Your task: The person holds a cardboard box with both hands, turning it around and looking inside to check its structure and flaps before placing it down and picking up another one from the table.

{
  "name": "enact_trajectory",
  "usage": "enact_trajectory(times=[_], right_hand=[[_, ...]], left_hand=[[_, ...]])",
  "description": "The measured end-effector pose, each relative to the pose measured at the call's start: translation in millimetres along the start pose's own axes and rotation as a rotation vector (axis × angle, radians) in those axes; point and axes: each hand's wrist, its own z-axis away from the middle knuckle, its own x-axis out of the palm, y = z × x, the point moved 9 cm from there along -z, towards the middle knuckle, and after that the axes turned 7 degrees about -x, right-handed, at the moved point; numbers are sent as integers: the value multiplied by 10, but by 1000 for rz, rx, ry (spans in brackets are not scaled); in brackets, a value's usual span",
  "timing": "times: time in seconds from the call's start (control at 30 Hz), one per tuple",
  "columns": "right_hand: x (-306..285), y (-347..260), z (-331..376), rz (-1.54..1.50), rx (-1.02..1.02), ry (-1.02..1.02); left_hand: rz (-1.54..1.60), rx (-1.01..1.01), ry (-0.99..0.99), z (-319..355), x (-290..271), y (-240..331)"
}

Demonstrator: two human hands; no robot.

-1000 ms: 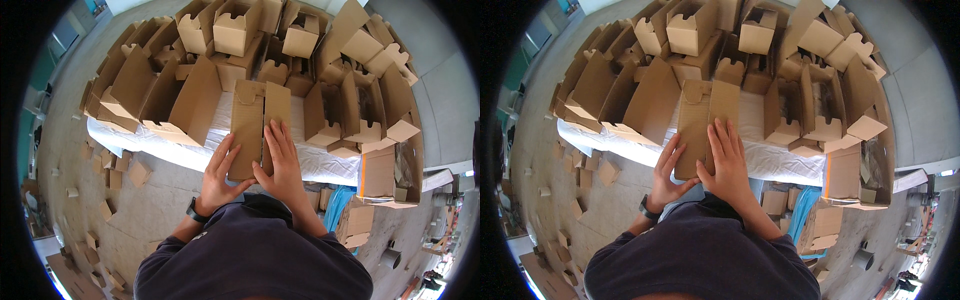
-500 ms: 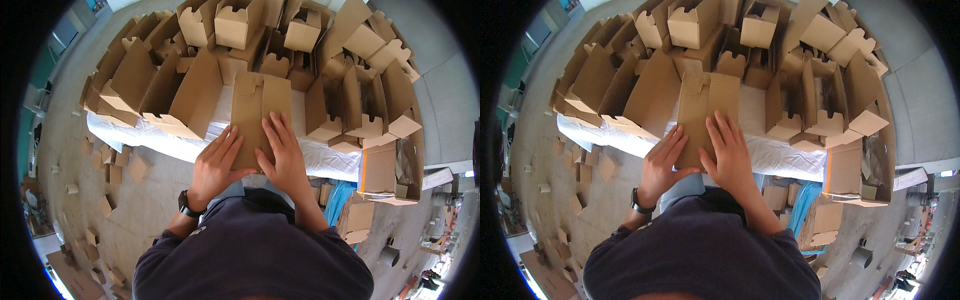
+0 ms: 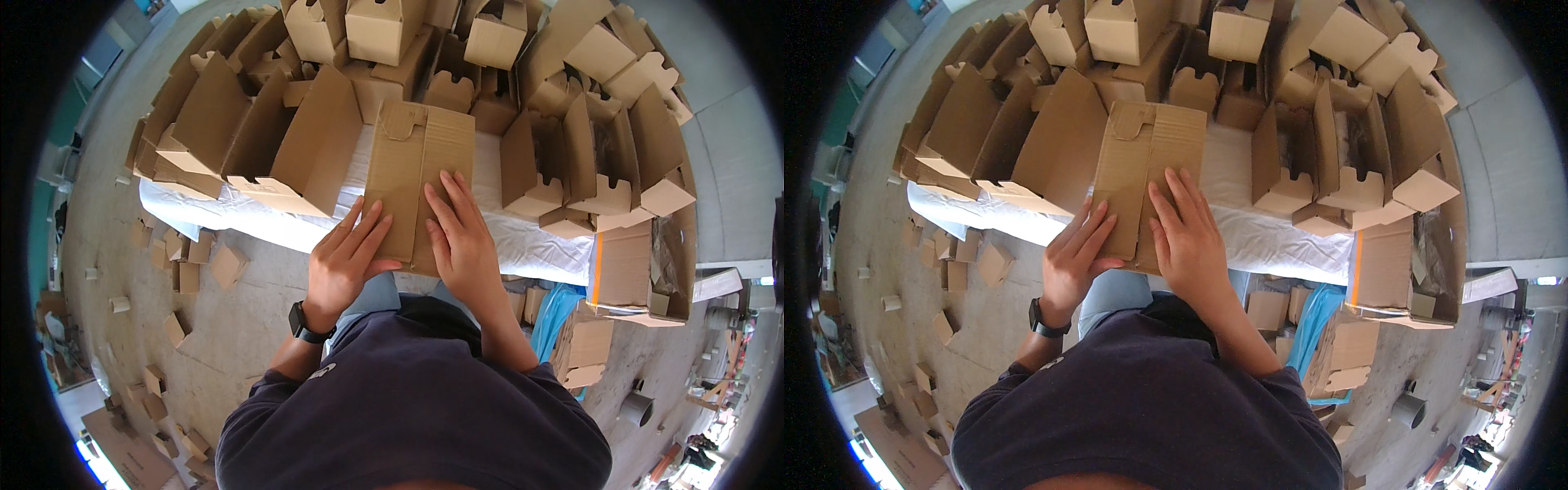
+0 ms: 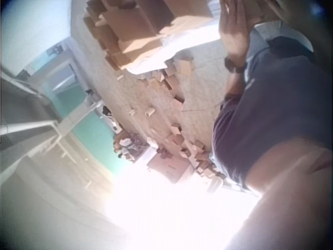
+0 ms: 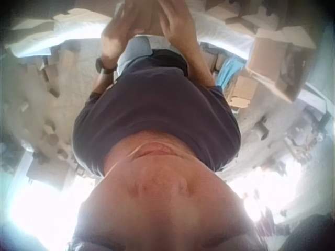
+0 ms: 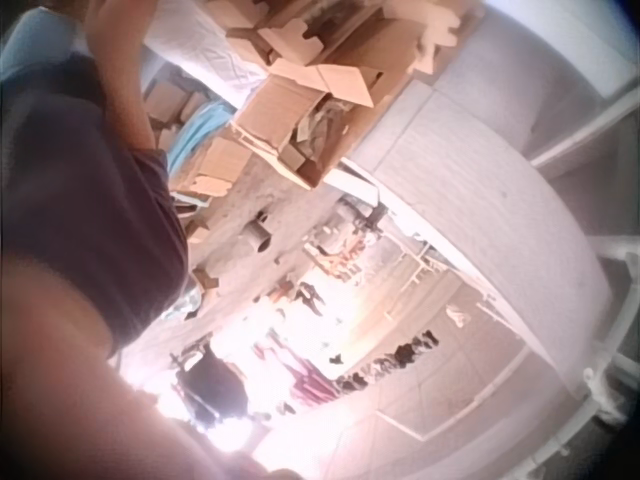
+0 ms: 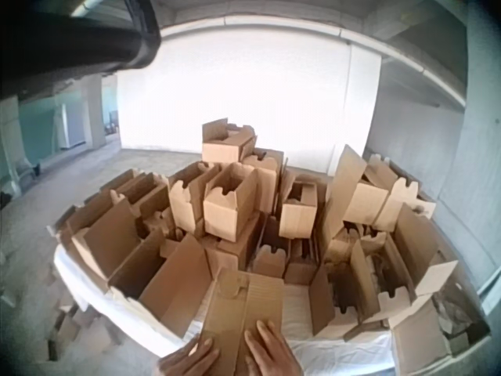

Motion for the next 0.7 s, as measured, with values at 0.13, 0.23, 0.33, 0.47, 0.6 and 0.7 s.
enact_trajectory(times=[0.13,0.23,0.33,0.47,0.6,0.7], right_hand=[[-6,-10,-12,83,16,-4],[-9,11,-24,107,27,-3],[-19,32,-27,84,41,24],[-21,45,5,92,26,58],[-38,1,27,69,34,54],[-48,23,50,41,43,78]], left_hand=[[21,3,-25,20,19,1],[68,-14,-43,41,40,19],[92,-40,-31,58,55,23],[133,-58,-35,54,60,25],[193,-87,-42,89,109,3],[229,-112,-59,90,124,-7]])
